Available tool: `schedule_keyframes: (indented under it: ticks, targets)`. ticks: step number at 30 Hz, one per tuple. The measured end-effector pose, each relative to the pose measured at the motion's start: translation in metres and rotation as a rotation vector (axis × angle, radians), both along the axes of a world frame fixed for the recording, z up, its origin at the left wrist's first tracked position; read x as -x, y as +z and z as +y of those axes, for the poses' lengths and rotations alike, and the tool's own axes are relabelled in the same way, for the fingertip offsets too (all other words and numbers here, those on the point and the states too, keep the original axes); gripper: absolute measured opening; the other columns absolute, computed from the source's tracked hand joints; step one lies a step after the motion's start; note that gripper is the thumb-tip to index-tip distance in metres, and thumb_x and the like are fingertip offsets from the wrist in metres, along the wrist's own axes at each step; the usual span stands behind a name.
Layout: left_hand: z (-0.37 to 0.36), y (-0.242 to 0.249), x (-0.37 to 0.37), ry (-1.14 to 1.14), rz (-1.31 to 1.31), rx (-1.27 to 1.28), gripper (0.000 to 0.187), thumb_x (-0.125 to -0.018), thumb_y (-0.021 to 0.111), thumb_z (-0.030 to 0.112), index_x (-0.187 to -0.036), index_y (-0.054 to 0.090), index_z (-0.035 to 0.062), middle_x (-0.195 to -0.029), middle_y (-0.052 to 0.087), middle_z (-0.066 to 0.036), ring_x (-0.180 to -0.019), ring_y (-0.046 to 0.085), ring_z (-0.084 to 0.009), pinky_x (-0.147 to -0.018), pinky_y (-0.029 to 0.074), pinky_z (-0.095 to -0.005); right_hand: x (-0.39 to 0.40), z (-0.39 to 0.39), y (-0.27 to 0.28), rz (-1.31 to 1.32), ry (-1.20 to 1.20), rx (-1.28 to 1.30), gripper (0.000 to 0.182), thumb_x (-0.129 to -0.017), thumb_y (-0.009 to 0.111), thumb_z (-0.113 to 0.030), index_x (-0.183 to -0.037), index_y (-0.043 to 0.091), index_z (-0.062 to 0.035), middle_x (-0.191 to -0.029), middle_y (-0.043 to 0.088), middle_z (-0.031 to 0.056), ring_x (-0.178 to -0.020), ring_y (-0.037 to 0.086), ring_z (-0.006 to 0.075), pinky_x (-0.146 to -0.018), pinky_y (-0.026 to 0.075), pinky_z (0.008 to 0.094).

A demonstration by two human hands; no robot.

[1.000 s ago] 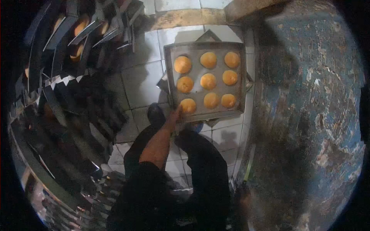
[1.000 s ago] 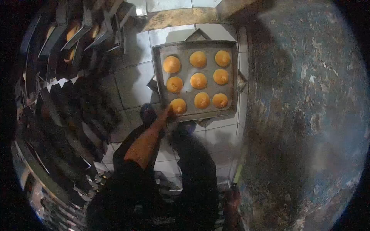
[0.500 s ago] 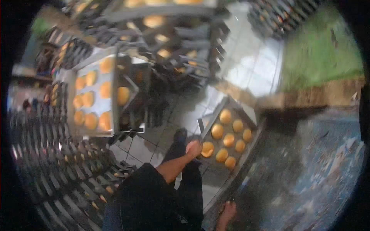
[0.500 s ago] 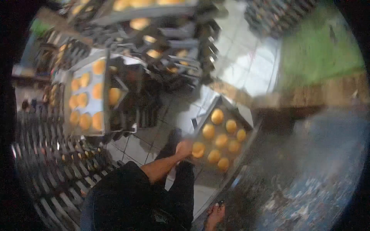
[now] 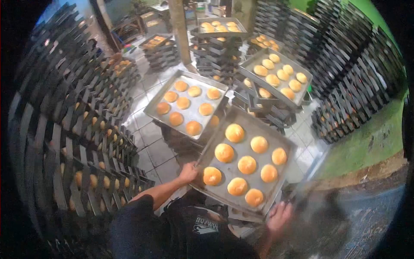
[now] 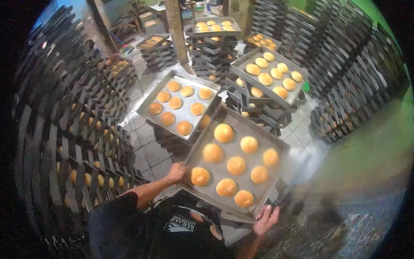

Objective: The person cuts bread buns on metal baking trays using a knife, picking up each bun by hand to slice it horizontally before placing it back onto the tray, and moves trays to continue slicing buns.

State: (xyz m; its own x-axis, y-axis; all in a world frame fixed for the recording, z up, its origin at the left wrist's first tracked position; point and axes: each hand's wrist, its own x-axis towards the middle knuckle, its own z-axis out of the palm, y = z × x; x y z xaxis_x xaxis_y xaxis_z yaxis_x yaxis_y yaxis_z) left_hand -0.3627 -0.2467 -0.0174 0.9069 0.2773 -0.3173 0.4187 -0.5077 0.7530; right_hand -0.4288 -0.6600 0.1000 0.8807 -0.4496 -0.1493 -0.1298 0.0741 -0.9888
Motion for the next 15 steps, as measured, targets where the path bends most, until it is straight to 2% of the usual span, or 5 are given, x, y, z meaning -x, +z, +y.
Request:
schedule_keyframes:
  ticks: [3, 5, 7, 10, 15]
  targets:
    - [0.062, -0.004, 0.009, 0.218, -0.022, 0.162, 0.043, -0.093, 0.068, 0.037, -0.102, 0.069, -0.0048, -0.075, 0.068, -0.010, -0.069, 0.063, -0.0187, -0.063, 0.050, -0.0389, -0.026, 0.038, 0.019, -0.034, 0.096, -0.029, 0.013, -0.106, 0.052, -0.018, -0.102, 0.050, -0.0063, -0.072, 0.048, -0.0014, -0.055, 0.040, 0.0067, -0.048, 0.033, 0.0250]
    - [0.095, 0.015, 0.013, 0.325, -0.040, 0.162, 0.043, -0.092, 0.067, 0.034, -0.105, 0.069, -0.0060, -0.080, 0.070, -0.015, -0.073, 0.065, -0.0216, -0.064, 0.052, -0.0405, -0.044, 0.062, 0.021, -0.052, 0.133, -0.079, 0.012, -0.106, 0.052, -0.018, -0.099, 0.050, -0.0076, -0.073, 0.050, -0.0015, -0.056, 0.042, 0.0061, -0.049, 0.034, 0.0245]
    - [0.133, 0.015, 0.004, 0.427, -0.046, 0.165, 0.044, -0.090, 0.065, 0.032, -0.109, 0.069, -0.0072, -0.084, 0.071, -0.020, -0.076, 0.067, -0.0244, -0.066, 0.054, -0.0422, -0.065, 0.087, 0.023, -0.025, 0.262, -0.070, 0.028, -0.103, 0.058, -0.015, -0.126, 0.053, 0.0004, -0.075, 0.052, -0.0010, -0.060, 0.044, 0.0052, -0.051, 0.035, 0.0218]
    - [0.187, 0.004, -0.020, 0.566, -0.074, 0.161, 0.045, -0.089, 0.066, 0.034, -0.106, 0.070, -0.0073, -0.083, 0.070, -0.020, -0.075, 0.063, -0.0213, -0.064, 0.052, -0.0413, -0.104, 0.136, 0.029, -0.008, 0.330, -0.060, 0.018, -0.102, 0.059, -0.014, -0.115, 0.055, -0.0011, -0.077, 0.055, -0.0013, -0.060, 0.045, 0.0045, -0.051, 0.036, 0.0213]
    - [0.238, 0.023, -0.098, 0.657, -0.120, 0.063, 0.045, -0.086, 0.066, 0.033, -0.100, 0.070, -0.0094, -0.088, 0.072, -0.024, -0.081, 0.070, -0.0368, -0.075, 0.053, -0.0470, -0.180, 0.220, 0.020, 0.024, 0.492, -0.015, 0.011, -0.102, 0.060, -0.015, -0.106, 0.056, -0.0058, -0.074, 0.055, 0.0004, -0.054, 0.044, 0.0043, -0.047, 0.036, 0.0211]
